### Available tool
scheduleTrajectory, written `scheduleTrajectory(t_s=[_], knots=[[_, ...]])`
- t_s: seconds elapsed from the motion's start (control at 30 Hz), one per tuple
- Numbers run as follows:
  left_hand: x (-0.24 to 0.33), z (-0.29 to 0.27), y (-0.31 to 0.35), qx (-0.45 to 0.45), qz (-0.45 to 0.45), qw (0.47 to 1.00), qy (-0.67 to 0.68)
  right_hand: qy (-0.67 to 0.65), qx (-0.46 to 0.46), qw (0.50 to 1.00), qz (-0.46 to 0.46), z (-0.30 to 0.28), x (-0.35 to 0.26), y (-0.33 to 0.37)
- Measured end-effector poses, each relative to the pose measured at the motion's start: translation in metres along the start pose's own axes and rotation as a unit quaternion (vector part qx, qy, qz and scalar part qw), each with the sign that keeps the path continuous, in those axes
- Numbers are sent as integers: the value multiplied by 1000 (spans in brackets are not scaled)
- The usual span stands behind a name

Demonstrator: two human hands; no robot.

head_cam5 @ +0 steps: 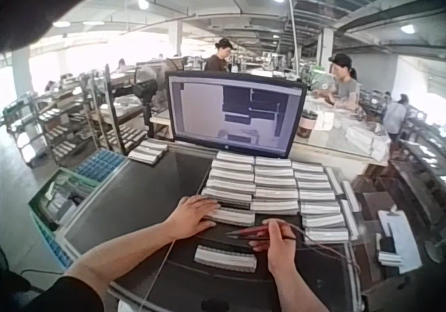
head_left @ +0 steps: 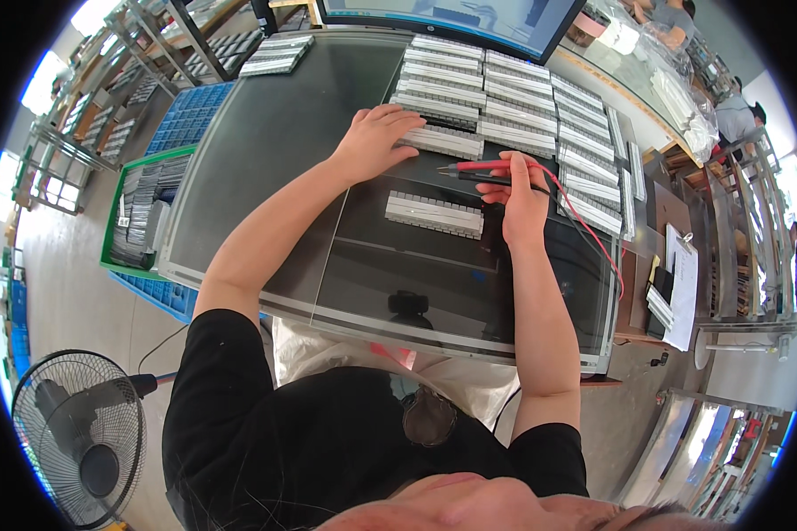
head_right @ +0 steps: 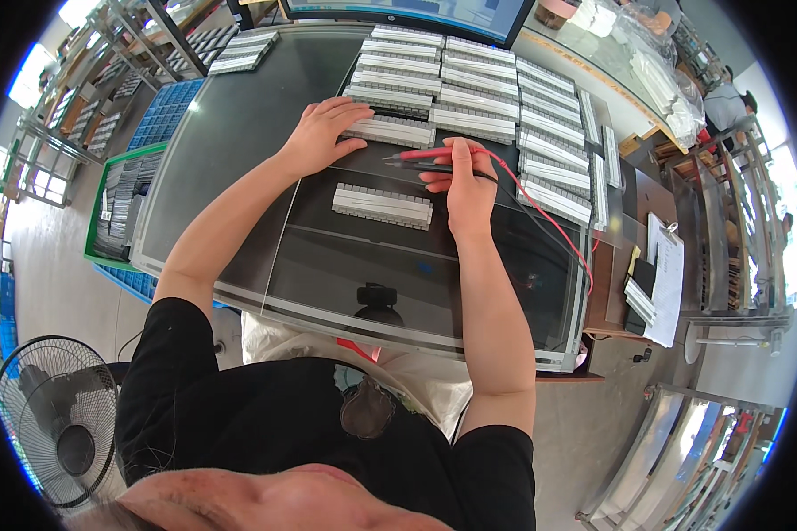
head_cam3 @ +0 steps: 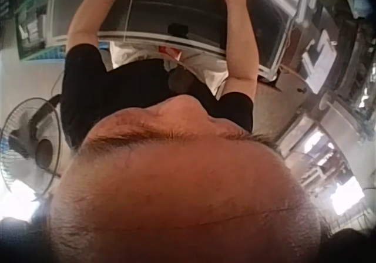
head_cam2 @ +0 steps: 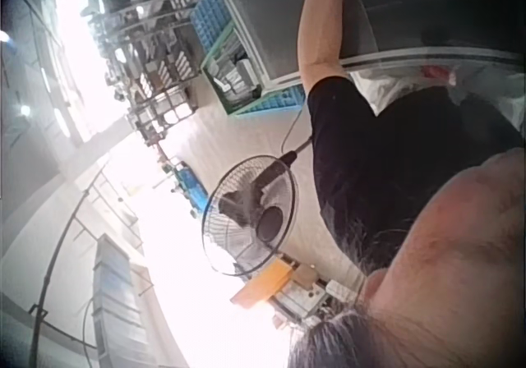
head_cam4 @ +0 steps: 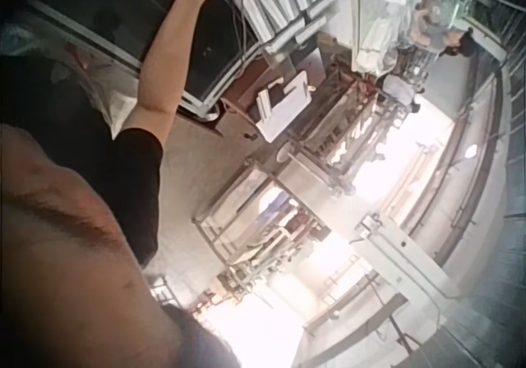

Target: Testing individual solar cell strips using a probe at an assembly station.

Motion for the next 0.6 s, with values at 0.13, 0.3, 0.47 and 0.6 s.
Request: scheduleTrajectory(t_s=[0.13, 0.3, 0.47, 0.6], knots=[[18, -17, 4, 7, 6, 999, 36, -1, 6, 1000, 0, -1, 0, 0], [68, -28, 44, -66, 53, 990, 113, -9, 4, 1000, -7, 0, -1, -2], [69, -20, 57, -78, 53, 992, 89, -2, -1, 1000, -11, 0, -1, -3], [75, -28, 56, -52, 73, 992, 85, -5, 5, 1000, -10, -2, -2, -1]])
Point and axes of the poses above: each hand's wrist, its own y-axis away from the middle knuckle, its own z-axis out of the palm, x = y × z, the point moved 10 cm from there along -y, towards the middle knuckle, and after that the axes turned 12 degrees about x, right-handed, at the moved point
